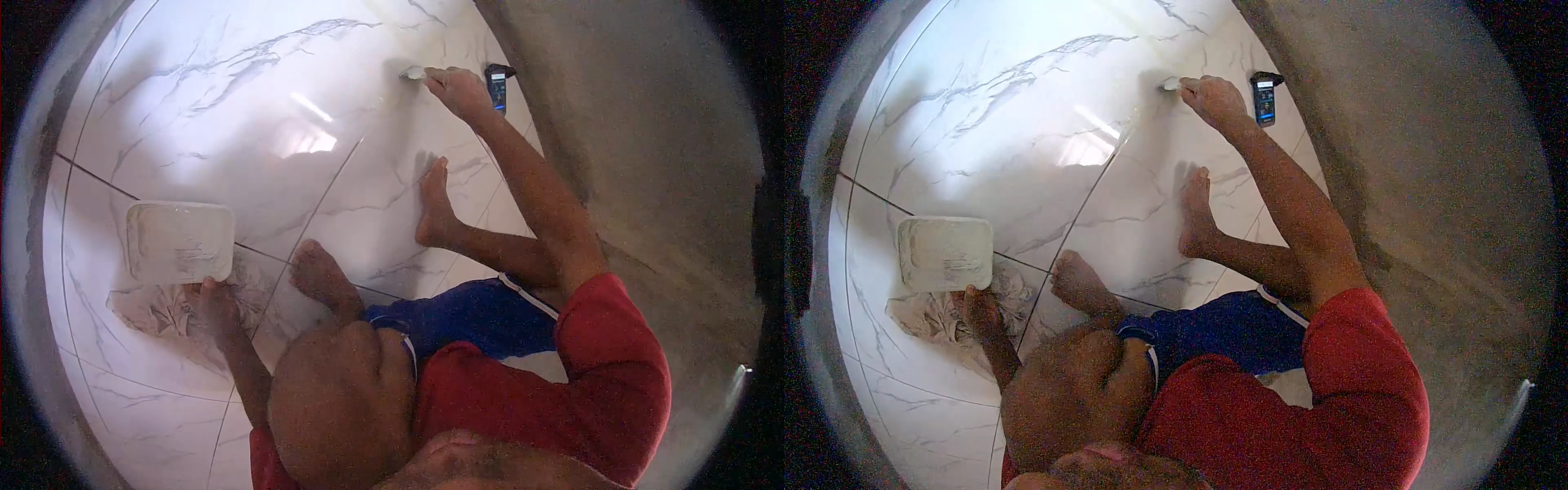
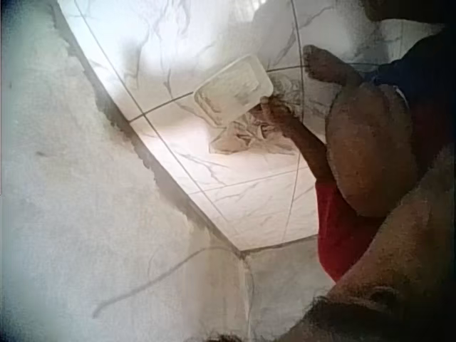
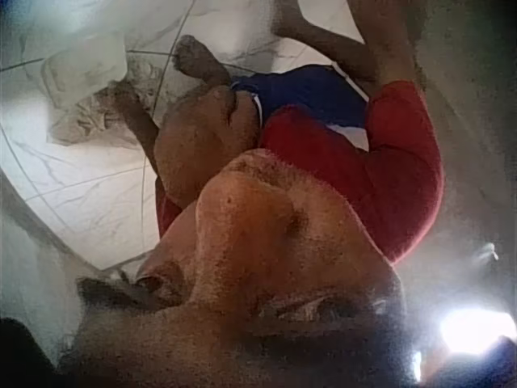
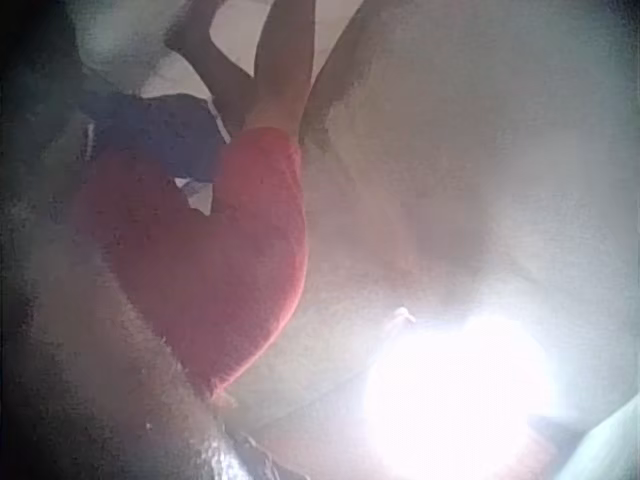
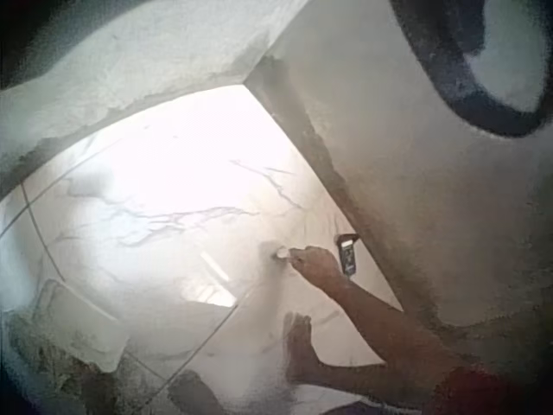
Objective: The person applies a white liquid from a container onto floor tile joints and surfaces using a small brush, spreading it along the grout lines.
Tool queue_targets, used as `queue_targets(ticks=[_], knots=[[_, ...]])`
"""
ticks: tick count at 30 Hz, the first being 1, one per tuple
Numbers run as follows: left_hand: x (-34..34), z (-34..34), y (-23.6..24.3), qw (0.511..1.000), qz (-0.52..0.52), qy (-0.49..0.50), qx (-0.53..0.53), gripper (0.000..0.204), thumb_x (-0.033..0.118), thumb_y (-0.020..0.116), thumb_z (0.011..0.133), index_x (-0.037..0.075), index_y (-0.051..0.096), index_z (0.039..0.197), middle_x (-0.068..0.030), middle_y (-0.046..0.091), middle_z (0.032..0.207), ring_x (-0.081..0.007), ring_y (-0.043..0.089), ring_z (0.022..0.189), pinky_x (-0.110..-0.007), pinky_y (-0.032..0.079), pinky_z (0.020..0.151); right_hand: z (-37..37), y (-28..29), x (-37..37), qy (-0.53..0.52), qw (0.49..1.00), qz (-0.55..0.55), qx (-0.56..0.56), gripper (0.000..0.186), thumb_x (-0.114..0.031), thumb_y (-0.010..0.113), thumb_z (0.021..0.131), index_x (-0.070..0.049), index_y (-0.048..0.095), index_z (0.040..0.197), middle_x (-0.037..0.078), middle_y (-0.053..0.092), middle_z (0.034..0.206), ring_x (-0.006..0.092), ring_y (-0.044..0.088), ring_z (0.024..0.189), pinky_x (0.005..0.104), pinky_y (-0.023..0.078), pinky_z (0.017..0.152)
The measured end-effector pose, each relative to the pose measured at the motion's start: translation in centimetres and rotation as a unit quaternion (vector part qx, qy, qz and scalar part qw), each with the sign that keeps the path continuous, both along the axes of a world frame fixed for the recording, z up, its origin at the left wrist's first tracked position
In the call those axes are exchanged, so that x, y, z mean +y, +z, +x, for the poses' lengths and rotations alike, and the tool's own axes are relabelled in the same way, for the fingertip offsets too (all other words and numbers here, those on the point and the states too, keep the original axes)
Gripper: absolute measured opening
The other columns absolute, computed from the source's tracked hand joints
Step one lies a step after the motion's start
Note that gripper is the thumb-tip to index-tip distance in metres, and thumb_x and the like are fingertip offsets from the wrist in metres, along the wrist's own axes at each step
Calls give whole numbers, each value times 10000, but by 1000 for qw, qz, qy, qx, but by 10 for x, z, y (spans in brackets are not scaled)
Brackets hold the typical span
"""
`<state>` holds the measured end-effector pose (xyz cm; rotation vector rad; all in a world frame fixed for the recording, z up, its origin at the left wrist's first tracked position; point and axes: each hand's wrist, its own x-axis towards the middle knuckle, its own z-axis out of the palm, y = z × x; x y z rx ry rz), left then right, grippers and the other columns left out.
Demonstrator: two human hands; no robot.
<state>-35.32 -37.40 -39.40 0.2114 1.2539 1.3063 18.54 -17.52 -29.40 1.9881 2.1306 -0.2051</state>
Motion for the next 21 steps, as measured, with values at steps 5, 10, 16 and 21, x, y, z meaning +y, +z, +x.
queue_targets(ticks=[5, 10, 16, 21], knots=[[2, -5, -21, 993, 97, -21, -69, 725, 94, 678, 864, -44, 329, 1485, -216, 437, 1474, -365, 444, 1347, -482, 337, 1153, 5, -2, 36, -53, 998, 24, 18, 373, -373, 505, 980, -52, 687, 1032, 221, 695, 935, 419, 661, 919, 524, 515, 835], [0, -9, -27, 994, 92, -16, -52, 705, 104, 707, 836, -54, 377, 1439, -205, 488, 1413, -328, 493, 1301, -451, 403, 1104, -28, -4, 52, -112, 994, 15, 1, 376, -352, 515, 965, -27, 704, 952, 222, 704, 930, 445, 667, 897, 534, 524, 870], [2, 4, -12, 995, 92, -11, -47, 710, 85, 715, 850, -46, 368, 1455, -192, 477, 1436, -313, 480, 1313, -440, 387, 1123, -37, -37, -21, -48, 994, -47, -84, 419, -347, 501, 970, 16, 703, 914, 274, 696, 907, 416, 698, 884, 516, 558, 831], [-10, -10, -36, 996, 89, 3, -25, 679, 124, 734, 846, -61, 409, 1413, -180, 513, 1391, -302, 531, 1229, -408, 430, 1055, -118, -16, -63, -123, 989, -84, -21, 375, -314, 489, 972, 2, 690, 962, 232, 704, 839, 413, 707, 841, 508, 575, 784]])
